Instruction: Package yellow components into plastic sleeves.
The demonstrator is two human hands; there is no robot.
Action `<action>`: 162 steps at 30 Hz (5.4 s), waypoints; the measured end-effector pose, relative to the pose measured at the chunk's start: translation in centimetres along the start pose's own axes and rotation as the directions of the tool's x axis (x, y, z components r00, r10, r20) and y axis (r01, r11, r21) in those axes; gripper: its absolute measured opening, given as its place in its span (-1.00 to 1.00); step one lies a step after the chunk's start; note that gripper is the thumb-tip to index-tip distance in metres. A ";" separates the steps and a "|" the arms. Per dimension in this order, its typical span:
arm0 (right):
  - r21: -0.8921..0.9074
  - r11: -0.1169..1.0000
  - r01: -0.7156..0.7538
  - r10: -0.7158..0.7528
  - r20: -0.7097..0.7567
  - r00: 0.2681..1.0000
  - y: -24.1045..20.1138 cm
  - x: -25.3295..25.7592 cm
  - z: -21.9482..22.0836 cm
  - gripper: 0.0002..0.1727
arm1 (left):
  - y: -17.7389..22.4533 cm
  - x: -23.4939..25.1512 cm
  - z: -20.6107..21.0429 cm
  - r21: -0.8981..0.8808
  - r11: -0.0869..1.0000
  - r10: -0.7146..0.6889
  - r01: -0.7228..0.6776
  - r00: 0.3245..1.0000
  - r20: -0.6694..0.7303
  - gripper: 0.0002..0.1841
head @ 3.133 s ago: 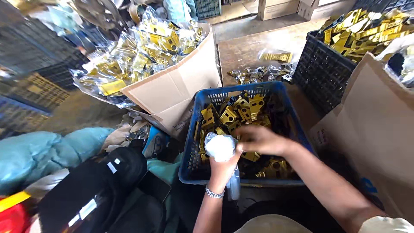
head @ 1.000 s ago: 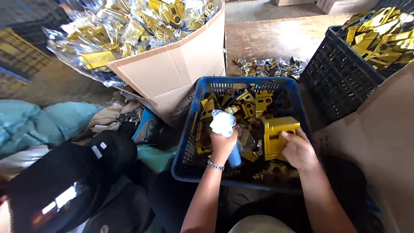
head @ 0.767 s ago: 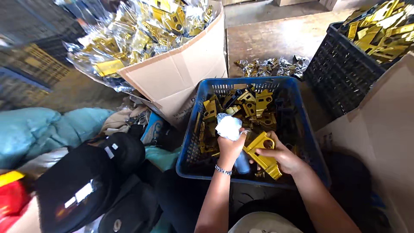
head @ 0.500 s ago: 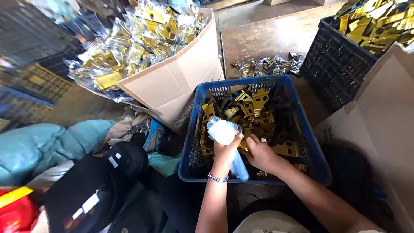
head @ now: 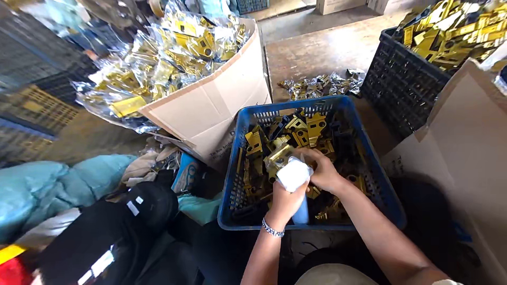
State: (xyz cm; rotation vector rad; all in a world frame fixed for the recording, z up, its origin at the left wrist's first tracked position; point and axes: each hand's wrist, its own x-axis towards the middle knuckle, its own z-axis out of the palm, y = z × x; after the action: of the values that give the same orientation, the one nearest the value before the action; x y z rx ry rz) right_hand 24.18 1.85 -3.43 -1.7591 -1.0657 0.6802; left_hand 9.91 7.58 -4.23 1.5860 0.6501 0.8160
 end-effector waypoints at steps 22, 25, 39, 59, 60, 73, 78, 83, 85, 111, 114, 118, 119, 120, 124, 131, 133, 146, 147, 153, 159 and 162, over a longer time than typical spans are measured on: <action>0.510 0.823 -0.251 0.126 0.267 0.955 -0.9 -0.2 0.1 -0.85 | 3.0 2.7 -1.8 -0.189 0.962 -0.160 0.196 0.969 0.189 -0.56; 0.618 0.722 -0.312 0.090 0.363 0.928 -0.6 -0.6 -0.3 -0.81 | 1.5 3.1 -2.4 0.092 0.993 -0.086 0.069 0.978 0.188 -0.39; 0.459 0.875 -0.156 0.059 0.218 0.974 0.0 -0.7 1.8 -0.78 | 1.7 3.3 -4.0 -0.153 0.927 -0.333 0.342 0.939 0.083 -0.81; -0.326 0.892 -0.314 0.385 0.181 0.905 4.9 13.3 3.0 -0.27 | -6.6 8.0 -11.1 -0.055 0.998 -0.025 0.015 0.984 -0.175 -0.80; -0.399 0.866 -0.301 0.402 0.200 0.894 5.4 14.4 3.7 -0.11 | -6.5 8.3 -11.0 -0.084 0.996 -0.011 -0.005 0.981 -0.194 -0.81; -0.304 0.931 -0.205 0.256 0.139 0.957 6.6 8.5 3.0 -0.32 | -6.9 8.0 -10.0 -0.003 1.000 -0.003 0.002 0.967 -0.254 -0.57; 0.294 0.955 0.027 0.047 -0.242 0.969 1.4 4.4 -0.5 -0.28 | -7.8 7.9 -10.0 0.118 0.990 0.108 -0.083 0.970 -0.216 -0.44; 0.080 0.991 -0.108 0.084 0.260 0.962 -1.3 4.4 1.6 -0.32 | -6.9 7.2 -8.8 0.005 0.999 -0.047 0.048 0.993 -0.108 -0.55; -0.086 0.996 -0.026 0.035 0.107 0.994 -0.4 4.7 4.5 -0.42 | -5.8 6.9 -8.5 -0.143 0.977 -0.171 0.158 0.981 -0.089 -0.71; 0.587 0.795 -0.153 0.306 -0.170 0.937 0.0 7.8 -0.8 -0.69 | -4.0 6.6 -11.8 -0.217 0.953 -0.226 0.210 0.973 -0.051 -0.63; 0.505 0.836 -0.216 0.286 -0.066 0.956 0.1 8.3 0.9 -0.43 | -6.0 6.2 -10.1 0.140 0.984 -0.111 0.111 0.994 -0.009 -0.29; 0.120 0.985 -0.126 0.087 0.292 0.952 -0.3 6.1 5.1 -0.70 | -6.4 6.3 -7.7 0.333 0.943 -0.053 0.028 0.997 0.064 -0.40; 0.129 0.980 -0.154 0.114 0.270 0.956 -0.2 5.7 5.3 -0.75 | -6.2 6.0 -7.6 0.313 0.949 -0.059 0.033 0.995 0.075 -0.38; 0.138 0.974 -0.179 0.141 0.251 0.958 -0.1 5.4 5.4 -0.77 | -5.9 5.8 -7.7 0.245 0.969 -0.066 0.042 0.994 0.090 -0.38; 0.256 0.928 -0.270 0.205 0.254 0.945 0.0 4.2 6.1 -0.78 | -3.9 5.7 -8.3 -0.189 0.890 -0.369 0.416 0.898 0.237 -0.78; 0.470 0.789 -0.395 0.313 0.246 0.917 0.8 3.1 6.1 -0.73 | -6.9 8.2 -10.5 0.363 0.932 0.100 -0.026 0.977 -0.187 -0.54; 0.492 0.801 -0.341 0.274 0.206 0.940 1.1 2.7 6.8 -0.68 | -5.2 7.0 -9.9 0.142 0.974 -0.167 0.174 0.984 -0.055 -0.48; -0.097 0.953 -0.285 0.280 -0.066 0.958 3.8 12.0 3.8 -0.50 | -6.3 8.7 -12.0 0.047 0.988 -0.126 0.149 0.936 -0.328 -0.59; -0.312 0.919 -0.242 0.243 -0.037 0.969 4.4 13.9 4.2 -0.43 | -6.2 8.9 -12.0 -0.007 0.993 -0.111 0.116 0.937 -0.332 -0.65; -0.668 0.729 -0.152 0.361 0.186 0.914 4.5 18.7 7.4 -0.35 | -6.1 8.8 -11.2 -0.038 0.997 -0.075 0.067 0.957 -0.282 -0.52; -0.263 0.882 -0.392 0.427 0.091 0.900 5.8 12.9 4.0 -0.44 | -6.9 8.6 -11.1 -0.017 1.000 -0.014 0.010 0.961 -0.276 -0.48; 0.275 0.857 -0.436 0.457 -0.016 0.889 5.7 6.0 1.8 -0.44 | -6.5 8.6 -11.0 0.013 1.000 -0.018 0.022 0.969 -0.246 -0.54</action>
State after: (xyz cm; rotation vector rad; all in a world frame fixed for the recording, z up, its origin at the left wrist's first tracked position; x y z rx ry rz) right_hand 27.60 6.94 -9.28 -1.7908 -0.4744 0.9782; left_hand 6.46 21.97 -8.53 1.5022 0.8507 1.0046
